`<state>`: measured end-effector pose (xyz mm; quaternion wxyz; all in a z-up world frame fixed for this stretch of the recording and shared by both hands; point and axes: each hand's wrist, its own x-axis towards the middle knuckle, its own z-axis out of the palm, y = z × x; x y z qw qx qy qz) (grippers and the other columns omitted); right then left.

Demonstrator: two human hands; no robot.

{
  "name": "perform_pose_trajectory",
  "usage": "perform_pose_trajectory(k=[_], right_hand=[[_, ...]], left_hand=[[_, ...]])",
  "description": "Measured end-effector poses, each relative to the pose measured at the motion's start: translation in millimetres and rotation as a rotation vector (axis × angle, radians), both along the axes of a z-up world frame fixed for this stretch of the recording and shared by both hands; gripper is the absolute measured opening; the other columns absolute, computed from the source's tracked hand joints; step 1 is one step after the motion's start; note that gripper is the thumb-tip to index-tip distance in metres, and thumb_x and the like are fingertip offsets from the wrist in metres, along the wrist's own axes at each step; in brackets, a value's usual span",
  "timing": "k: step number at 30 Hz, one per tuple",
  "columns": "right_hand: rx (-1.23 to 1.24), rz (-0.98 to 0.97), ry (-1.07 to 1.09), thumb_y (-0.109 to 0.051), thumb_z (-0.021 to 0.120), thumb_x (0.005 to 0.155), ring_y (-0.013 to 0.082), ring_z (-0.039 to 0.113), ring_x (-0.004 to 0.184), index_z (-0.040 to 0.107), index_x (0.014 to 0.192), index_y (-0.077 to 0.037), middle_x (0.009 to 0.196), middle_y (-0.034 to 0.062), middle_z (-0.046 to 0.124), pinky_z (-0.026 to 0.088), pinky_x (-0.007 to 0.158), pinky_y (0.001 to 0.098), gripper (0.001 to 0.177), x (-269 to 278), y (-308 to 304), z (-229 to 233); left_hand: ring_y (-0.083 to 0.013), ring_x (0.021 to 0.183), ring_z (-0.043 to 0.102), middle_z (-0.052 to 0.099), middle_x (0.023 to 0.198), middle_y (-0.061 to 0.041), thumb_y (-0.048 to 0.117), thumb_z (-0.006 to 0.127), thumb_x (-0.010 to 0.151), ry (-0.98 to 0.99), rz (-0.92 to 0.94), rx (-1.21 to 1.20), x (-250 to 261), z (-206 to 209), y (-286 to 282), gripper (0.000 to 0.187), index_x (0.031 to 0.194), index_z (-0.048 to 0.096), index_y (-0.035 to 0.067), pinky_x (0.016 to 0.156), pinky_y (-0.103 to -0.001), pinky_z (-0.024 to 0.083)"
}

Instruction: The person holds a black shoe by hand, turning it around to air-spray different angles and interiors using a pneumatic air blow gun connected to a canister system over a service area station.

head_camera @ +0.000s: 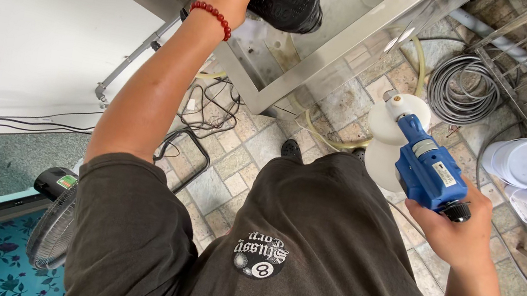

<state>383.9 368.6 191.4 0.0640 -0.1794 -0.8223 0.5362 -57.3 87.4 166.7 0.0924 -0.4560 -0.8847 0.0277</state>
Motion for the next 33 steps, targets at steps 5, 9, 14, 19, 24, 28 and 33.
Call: perform_pose_trajectory(k=[5,9,14,19,24,28,33], right_hand=[[0.122,-0.007,0.025,-0.008,0.08,0.072,0.0176,0.067,0.086,0.07,0.11,0.001,0.098,0.0118,0.07,0.052,0.081,0.0313,0.04,-7,3,-5],[0.094,0.005,0.073,-0.009,0.079,0.076,0.0182,0.068,0.087,0.068,0.109,0.001,0.098,0.0121,0.071,0.052,0.082,0.0317,0.036,-16,4,-16],[0.03,-0.001,-0.009,-0.01,0.08,0.076,0.0139,0.064,0.079,0.067,0.108,0.001,0.09,0.0081,0.071,0.052,0.076,0.0304,0.036,-21,7,-39],[-0.023,0.032,-0.103,-0.009,0.08,0.075,0.0107,0.059,0.073,0.069,0.103,0.0,0.083,0.0037,0.068,0.049,0.069,0.029,0.032,-31,10,-55],[-0.045,0.094,-0.137,-0.006,0.08,0.076,0.0123,0.06,0.068,0.071,0.095,0.001,0.076,0.0051,0.068,0.049,0.066,0.0298,0.022,-43,15,-60],[-0.11,0.13,-0.084,-0.002,0.078,0.077,0.0111,0.064,0.072,0.072,0.096,0.001,0.081,0.0049,0.072,0.051,0.068,0.0284,0.02,-47,19,-61],[-0.156,0.098,-0.094,-0.001,0.076,0.078,0.0117,0.066,0.075,0.071,0.1,0.002,0.084,0.0056,0.072,0.052,0.07,0.0287,0.023,-46,21,-62]], left_hand=[[-0.0426,0.132,0.052,0.049,0.154,-0.003,-0.012,0.078,0.07,0.071,0.079,0.021,17,-9,-20,0.081,0.138,0.05,0.021,0.079,-0.047,0.06],[-0.0396,0.137,0.051,0.043,0.159,-0.011,0.0,0.086,0.068,-0.121,0.241,0.418,42,-65,-56,0.083,0.137,0.045,0.021,0.107,-0.045,0.054],[-0.0363,0.151,0.037,0.033,0.163,-0.018,0.016,0.084,0.09,-0.081,0.366,0.955,116,-199,-90,0.065,0.139,0.041,0.014,0.127,-0.044,0.036],[-0.0321,0.152,0.039,0.033,0.164,-0.017,0.008,0.077,0.096,-0.129,0.323,1.237,165,-256,-99,0.053,0.136,0.043,0.014,0.125,-0.041,0.041],[-0.0367,0.144,0.049,0.036,0.163,-0.016,-0.002,0.074,0.094,-0.043,0.261,0.841,195,-237,-111,0.055,0.137,0.042,0.013,0.109,-0.039,0.054],[-0.0368,0.142,0.054,0.038,0.163,-0.015,-0.015,0.063,0.086,-0.091,0.318,0.599,206,-237,-109,0.061,0.135,0.048,0.019,0.094,-0.035,0.059],[-0.0245,0.144,0.06,0.04,0.169,-0.008,-0.018,0.055,0.088,-0.434,0.365,0.707,229,-221,-121,0.078,0.149,0.055,0.029,0.11,-0.034,0.055]])
